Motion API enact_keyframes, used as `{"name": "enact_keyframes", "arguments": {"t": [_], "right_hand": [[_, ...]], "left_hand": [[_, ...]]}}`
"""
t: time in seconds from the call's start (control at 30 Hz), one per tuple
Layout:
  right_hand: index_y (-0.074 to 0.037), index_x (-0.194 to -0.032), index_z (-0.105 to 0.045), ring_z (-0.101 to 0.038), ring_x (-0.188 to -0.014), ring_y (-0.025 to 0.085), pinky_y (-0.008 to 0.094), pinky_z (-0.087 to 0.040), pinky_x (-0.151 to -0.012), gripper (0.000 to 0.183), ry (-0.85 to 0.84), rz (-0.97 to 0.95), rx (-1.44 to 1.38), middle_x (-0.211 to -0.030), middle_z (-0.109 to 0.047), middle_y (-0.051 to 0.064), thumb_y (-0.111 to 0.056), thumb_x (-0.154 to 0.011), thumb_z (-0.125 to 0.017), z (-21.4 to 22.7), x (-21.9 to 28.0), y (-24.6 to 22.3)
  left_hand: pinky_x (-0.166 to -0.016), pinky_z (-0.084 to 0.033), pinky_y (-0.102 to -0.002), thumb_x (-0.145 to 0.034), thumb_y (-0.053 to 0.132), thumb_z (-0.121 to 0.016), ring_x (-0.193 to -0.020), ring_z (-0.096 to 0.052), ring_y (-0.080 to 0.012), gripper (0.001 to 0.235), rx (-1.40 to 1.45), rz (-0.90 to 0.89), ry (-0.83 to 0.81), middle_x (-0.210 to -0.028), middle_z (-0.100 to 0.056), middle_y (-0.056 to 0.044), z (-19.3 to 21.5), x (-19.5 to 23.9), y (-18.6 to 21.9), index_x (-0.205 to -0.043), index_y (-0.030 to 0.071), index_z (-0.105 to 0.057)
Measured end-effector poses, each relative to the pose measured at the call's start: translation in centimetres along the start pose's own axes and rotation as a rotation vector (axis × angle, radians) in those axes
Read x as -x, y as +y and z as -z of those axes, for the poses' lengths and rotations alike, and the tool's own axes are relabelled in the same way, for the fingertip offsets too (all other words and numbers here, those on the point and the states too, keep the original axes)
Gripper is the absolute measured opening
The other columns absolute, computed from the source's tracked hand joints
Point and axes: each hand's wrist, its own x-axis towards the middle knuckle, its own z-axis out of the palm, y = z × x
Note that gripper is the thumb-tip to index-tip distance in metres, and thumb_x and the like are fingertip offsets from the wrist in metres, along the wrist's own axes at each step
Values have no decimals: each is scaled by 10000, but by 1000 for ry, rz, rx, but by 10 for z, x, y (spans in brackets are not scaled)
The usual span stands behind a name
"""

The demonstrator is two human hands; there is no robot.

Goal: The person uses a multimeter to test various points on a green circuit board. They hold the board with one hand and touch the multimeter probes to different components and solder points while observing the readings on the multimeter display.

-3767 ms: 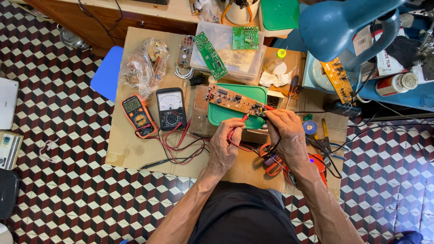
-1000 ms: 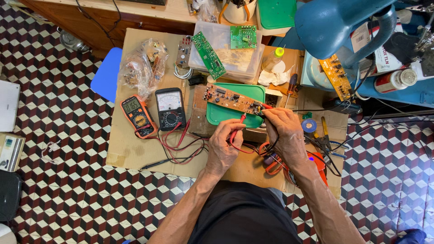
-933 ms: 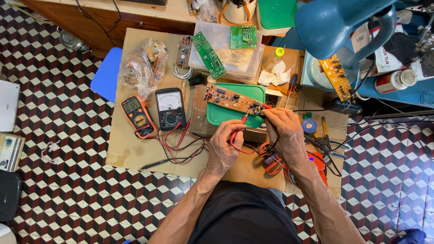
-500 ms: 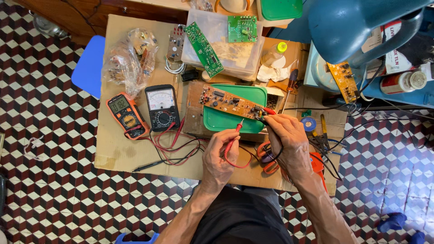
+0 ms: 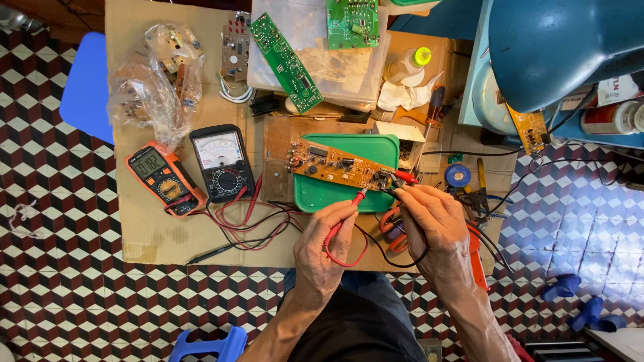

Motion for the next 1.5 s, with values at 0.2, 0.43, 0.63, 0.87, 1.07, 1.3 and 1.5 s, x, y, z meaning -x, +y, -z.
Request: {"name": "enact_keyframes", "arguments": {"t": [0.2, 0.43, 0.63, 0.87, 1.07, 1.3, 1.5], "right_hand": [[-15, -1200, -713, -665, -1143, 282, 393, -505, -984, 302, -1, -19, -5, -1189, -722, 103, 5, -900, -735, 2, -2, -2], [-10, -1198, -709, -664, -1149, 287, 398, -498, -976, 306, -8, -1, -3, -1191, -720, 110, 6, -893, -735, 1, -2, 1], [-7, -1195, -698, -664, -1163, 291, 404, -499, -1005, 290, 6, 26, -31, -1194, -715, 111, -11, -906, -726, 0, -1, 6], [-14, -1201, -702, -647, -1174, 298, 414, -478, -990, 319, 1, 48, -55, -1183, -714, 123, -14, -883, -723, 1, -1, 12], [-18, -1173, -712, -647, -1151, 311, 420, -479, -979, 340, 31, 142, -106, -1154, -724, 124, -25, -833, -729, -3, 0, 25], [-14, -1160, -718, -645, -1109, 311, 422, -494, -945, 302, 54, 222, -132, -1144, -725, 128, -67, -863, -734, -14, -2, 41], [-23, -1153, -718, -633, -1114, 309, 428, -488, -927, 302, 36, 278, -84, -1148, -723, 121, -100, -862, -717, -19, -1, 50]], "left_hand": [[-920, -595, -306, -1022, 70, -654, -1104, -732, -237, 189, -38, -21, -31, -1214, -697, -124, 2, -5, 0, -1205, 24, -667], [-958, -583, -328, -1027, 52, -647, -1130, -724, -245, 205, -70, -56, -42, -1221, -694, -112, 0, -12, 2, -1231, 38, -648], [-927, -615, -353, -1047, 47, -610, -1112, -712, -282, 226, -144, -101, -104, -1224, -670, -146, 2, -17, 12, -1271, 24, -602], [-871, -598, -345, -1064, 60, -604, -1048, -718, -278, 221, -200, -106, -49, -1176, -660, -151, -10, -16, 15, -1278, 18, -567], [-769, -601, -339, -1017, 98, -665, -946, -767, -251, 220, -205, -59, 106, -1042, -748, -145, -18, -17, 11, -1214, 26, -598], [-732, -593, -362, -1011, 98, -667, -918, -776, -283, 191, -255, -136, 197, -1003, -769, -151, -29, -16, 2, -1193, 56, -626], [-725, -576, -400, -1016, 110, -661, -922, -749, -335, 169, -337, -153, 191, -989, -750, -171, -32, -17, -2, -1161, 45, -604]]}}
